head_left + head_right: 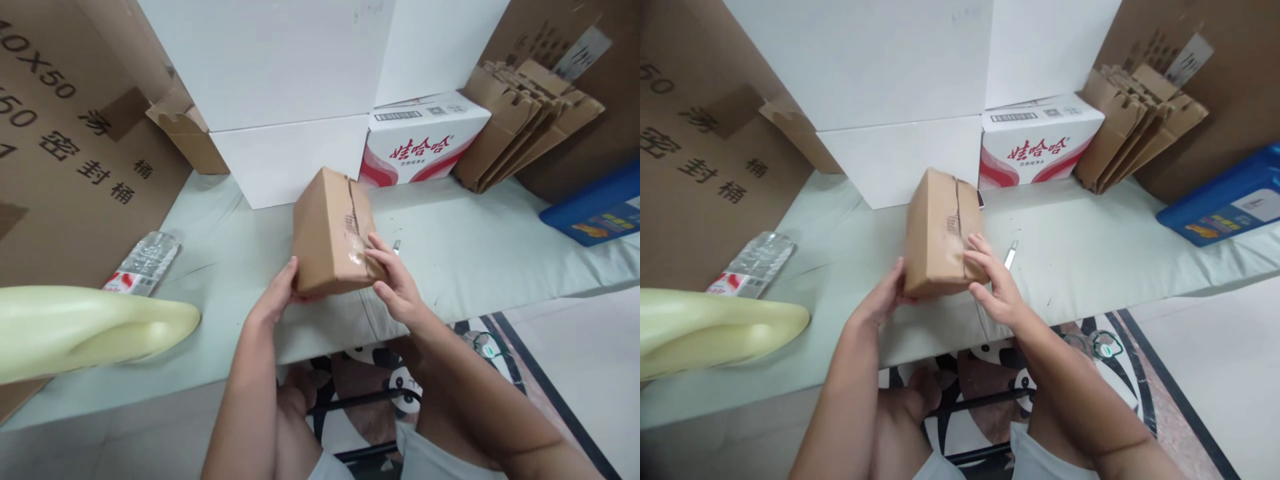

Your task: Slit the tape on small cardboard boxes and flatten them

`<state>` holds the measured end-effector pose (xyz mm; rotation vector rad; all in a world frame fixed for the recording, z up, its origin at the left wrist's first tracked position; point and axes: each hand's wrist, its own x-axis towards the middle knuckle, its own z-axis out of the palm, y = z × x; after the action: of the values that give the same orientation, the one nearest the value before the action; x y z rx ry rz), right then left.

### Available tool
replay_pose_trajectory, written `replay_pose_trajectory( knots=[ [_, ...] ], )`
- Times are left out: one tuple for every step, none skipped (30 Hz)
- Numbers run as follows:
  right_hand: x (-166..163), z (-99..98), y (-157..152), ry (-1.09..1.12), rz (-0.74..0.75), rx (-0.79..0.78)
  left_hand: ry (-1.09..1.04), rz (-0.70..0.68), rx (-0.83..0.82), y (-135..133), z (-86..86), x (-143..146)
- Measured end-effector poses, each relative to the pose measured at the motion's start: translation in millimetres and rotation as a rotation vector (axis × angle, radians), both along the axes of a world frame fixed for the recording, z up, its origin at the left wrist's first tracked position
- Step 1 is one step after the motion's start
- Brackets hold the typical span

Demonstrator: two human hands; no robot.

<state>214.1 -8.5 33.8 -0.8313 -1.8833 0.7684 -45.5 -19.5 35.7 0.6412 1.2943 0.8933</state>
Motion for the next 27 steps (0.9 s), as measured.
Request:
replay_pose_trajectory(
  knots=[
    [2, 0.0, 1, 0.012, -0.039, 0.008, -0.002, -0.075, -0.054, -2, 2.2, 2],
    [3, -0.4, 1, 0.029, -0.081, 0.014, 0.011, -0.156, -0.106, -3, 4.1, 4],
    [5, -1.1, 1, 0.048, -0.122, 0.019, 0.044, -0.240, -0.149, -3, 5.5, 4],
    [6, -2.0, 1, 0.068, -0.156, 0.023, 0.096, -0.317, -0.175, -3, 6.3, 3],
    [6, -3.1, 1, 0.081, -0.177, 0.022, 0.168, -0.365, -0.174, -3, 6.5, 1],
    [6, -4.0, 1, 0.086, -0.184, 0.018, 0.259, -0.356, -0.138, -1, 6.3, 0],
    [5, -4.9, 0, 0.086, -0.174, 0.018, 0.362, -0.279, -0.056, 0, 5.9, -2],
    [4, -5.5, 0, 0.084, -0.151, 0.023, 0.461, -0.146, 0.078, 2, 5.7, -4],
    [2, -5.9, 0, 0.081, -0.124, 0.032, 0.544, 0.011, 0.255, 2, 5.8, -4],
    [0, -6.0, -1, 0.080, -0.097, 0.043, 0.611, 0.150, 0.454, 3, 6.5, -4],
    [-2, -5.9, -1, 0.081, -0.074, 0.055, 0.665, 0.236, 0.659, 2, 7.7, -2],
    [-4, -5.6, -2, 0.080, -0.057, 0.063, 0.714, 0.251, 0.846, 1, 9.0, 1],
    [-5, -5.3, -3, 0.078, -0.051, 0.065, 0.764, 0.203, 0.998, 0, 10.3, 5],
    [-5, -5.2, -4, 0.074, -0.053, 0.063, 0.820, 0.120, 1.107, -1, 11.2, 10],
    [-4, -5.3, -4, 0.065, -0.054, 0.063, 0.877, 0.038, 1.178, -1, 11.4, 15],
    [-3, -5.9, -4, 0.057, -0.060, 0.065, 0.918, -0.025, 1.224, -1, 10.9, 20],
    [0, -6.9, -4, 0.051, -0.080, 0.068, 0.947, -0.066, 1.253, -1, 9.7, 23],
    [4, -8.4, -3, 0.047, -0.123, 0.072, 0.963, -0.087, 1.270, 0, 8.0, 26],
    [8, -10.3, -1, 0.033, -0.191, 0.069, 0.970, -0.091, 1.284, 0, 6.0, 28],
    [13, -12.3, 2, -0.004, -0.278, 0.048, 0.972, -0.080, 1.293, 1, 4.1, 28],
    [19, -14.4, 6, -0.077, -0.369, 0.004, 0.972, -0.065, 1.299, 2, 2.2, 28],
    [23, -16.2, 9, -0.192, -0.447, -0.067, 0.969, -0.047, 1.303, 3, 0.6, 27],
    [28, -17.8, 13, -0.333, -0.494, -0.153, 0.961, -0.021, 1.303, 4, -0.8, 26],
    [32, -19.0, 16, -0.471, -0.512, -0.240, 0.952, -0.008, 1.311, 5, -1.8, 26],
    [35, -20.1, 19, -0.582, -0.509, -0.314, 0.943, -0.001, 1.315, 7, -2.6, 26],
    [38, -20.9, 20, -0.652, -0.497, -0.364, 0.934, 0.008, 1.319, 8, -3.1, 27],
    [40, -21.7, 21, -0.681, -0.487, -0.392, 0.927, 0.018, 1.324, 9, -3.5, 29]
  ],
)
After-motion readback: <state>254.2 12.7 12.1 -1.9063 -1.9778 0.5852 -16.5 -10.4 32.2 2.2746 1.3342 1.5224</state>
